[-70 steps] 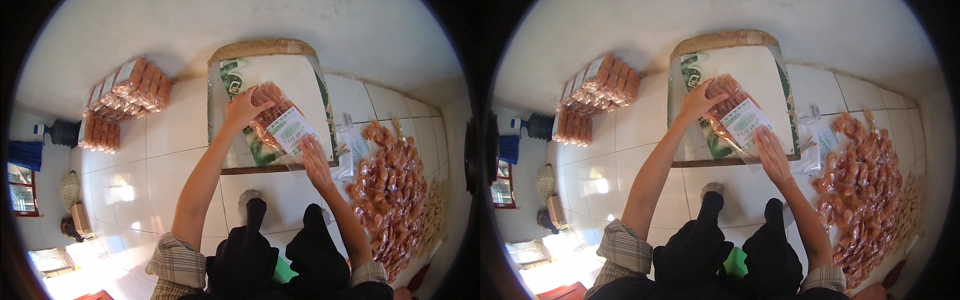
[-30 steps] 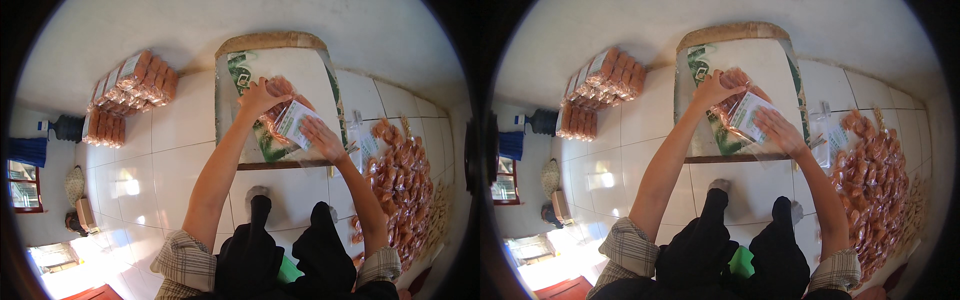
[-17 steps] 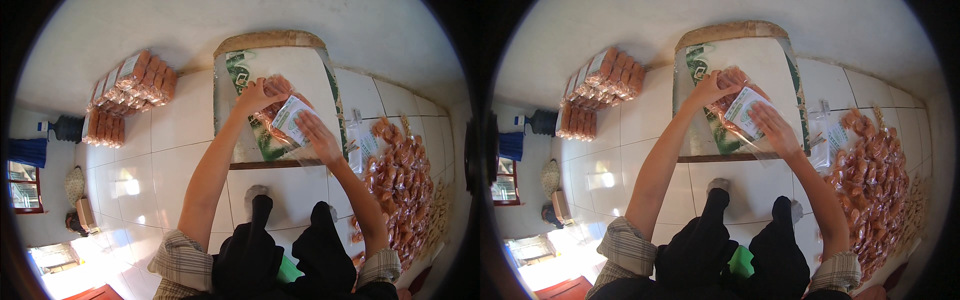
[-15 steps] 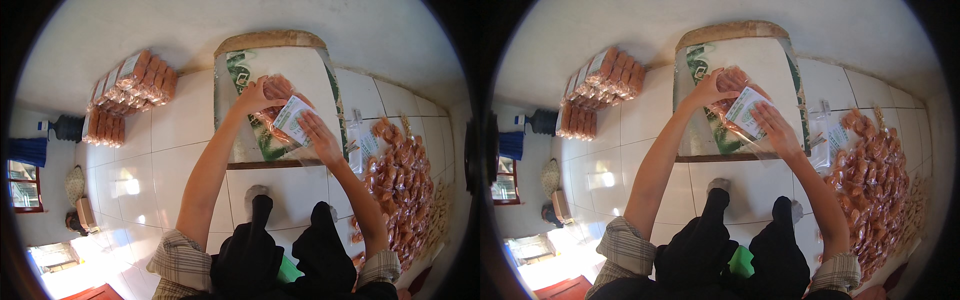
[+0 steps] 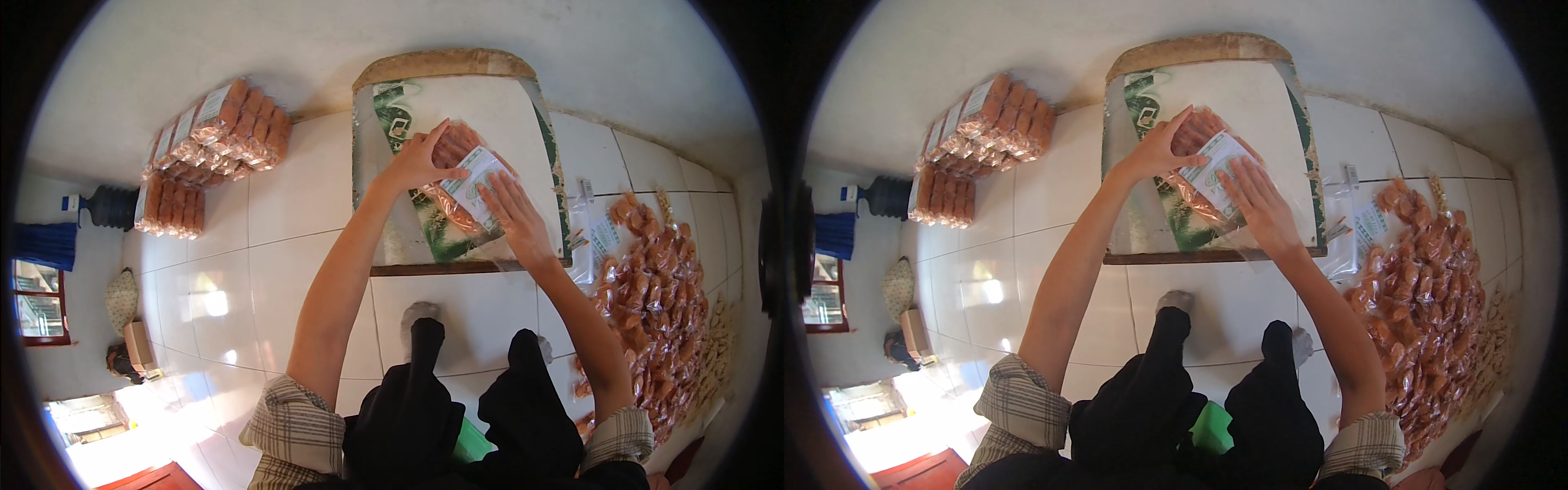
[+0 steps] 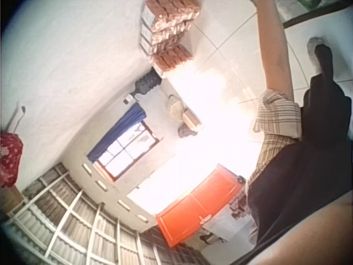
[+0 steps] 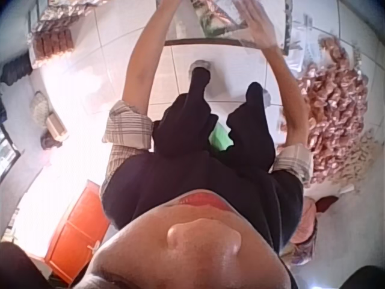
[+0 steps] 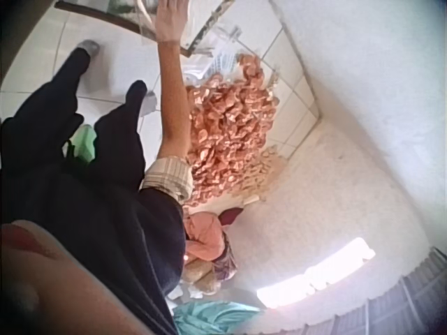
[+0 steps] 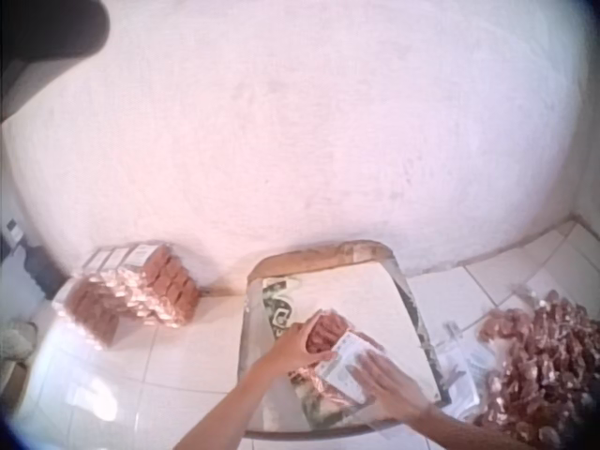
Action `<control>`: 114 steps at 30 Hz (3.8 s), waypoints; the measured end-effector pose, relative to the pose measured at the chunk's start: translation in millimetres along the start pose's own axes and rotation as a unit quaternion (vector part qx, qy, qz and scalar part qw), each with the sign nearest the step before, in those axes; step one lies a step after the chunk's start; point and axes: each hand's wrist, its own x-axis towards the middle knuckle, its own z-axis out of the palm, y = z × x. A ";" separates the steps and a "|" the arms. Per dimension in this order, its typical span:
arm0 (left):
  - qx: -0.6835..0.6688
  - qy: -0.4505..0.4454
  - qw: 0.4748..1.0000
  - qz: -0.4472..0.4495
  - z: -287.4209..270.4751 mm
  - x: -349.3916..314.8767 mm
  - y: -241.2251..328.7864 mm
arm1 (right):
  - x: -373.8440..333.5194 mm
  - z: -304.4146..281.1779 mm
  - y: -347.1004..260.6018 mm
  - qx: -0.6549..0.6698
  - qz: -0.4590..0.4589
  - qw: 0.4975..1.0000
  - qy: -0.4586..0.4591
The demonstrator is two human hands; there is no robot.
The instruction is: The person labels and seals transparent plastic packages of meat products or snacks by hand, aligning labels on the packs and flattening them down.
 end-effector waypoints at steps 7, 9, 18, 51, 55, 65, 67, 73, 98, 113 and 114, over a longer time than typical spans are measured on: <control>-0.028 0.008 1.000 -0.010 -1.4 -0.5 -2.1 | 5.1 -5.0 -4.7 0.035 0.005 0.999 -0.034; -0.012 0.002 1.000 -0.019 0.8 -1.0 6.2 | -5.8 -6.9 -0.5 0.033 -0.008 0.998 -0.044; 0.068 0.046 0.996 -0.042 5.1 -9.7 30.1 | 4.2 1.3 -13.2 0.044 0.012 0.999 -0.022; -0.016 -0.161 0.942 0.295 179.3 -53.2 209.6 | -305.1 -91.6 42.3 0.157 0.589 0.779 0.147; 0.005 -0.305 0.926 0.222 291.3 -70.3 192.7 | -339.6 -56.3 46.1 0.178 0.655 0.722 0.137; -0.113 -0.080 0.990 -0.020 438.3 -79.9 188.1 | -346.8 -7.3 63.3 0.176 0.706 0.665 0.168; -0.141 -0.067 0.986 -0.065 428.1 -77.3 191.8 | -342.2 -8.9 65.1 0.228 0.676 0.663 0.225; -0.237 -0.035 0.947 0.215 296.6 -47.6 262.2 | -260.1 -109.6 54.2 0.476 0.576 0.496 0.442; -0.075 0.286 0.954 0.044 164.8 -151.9 111.8 | -83.2 -29.4 -42.7 0.691 0.519 0.482 0.142; -0.200 0.351 0.912 0.070 20.0 -137.7 174.7 | 21.2 -103.9 -34.2 0.164 0.197 0.966 0.036; -0.183 0.368 0.909 0.068 3.9 -133.3 180.9 | 32.9 -130.9 -42.1 0.160 0.220 0.962 -0.008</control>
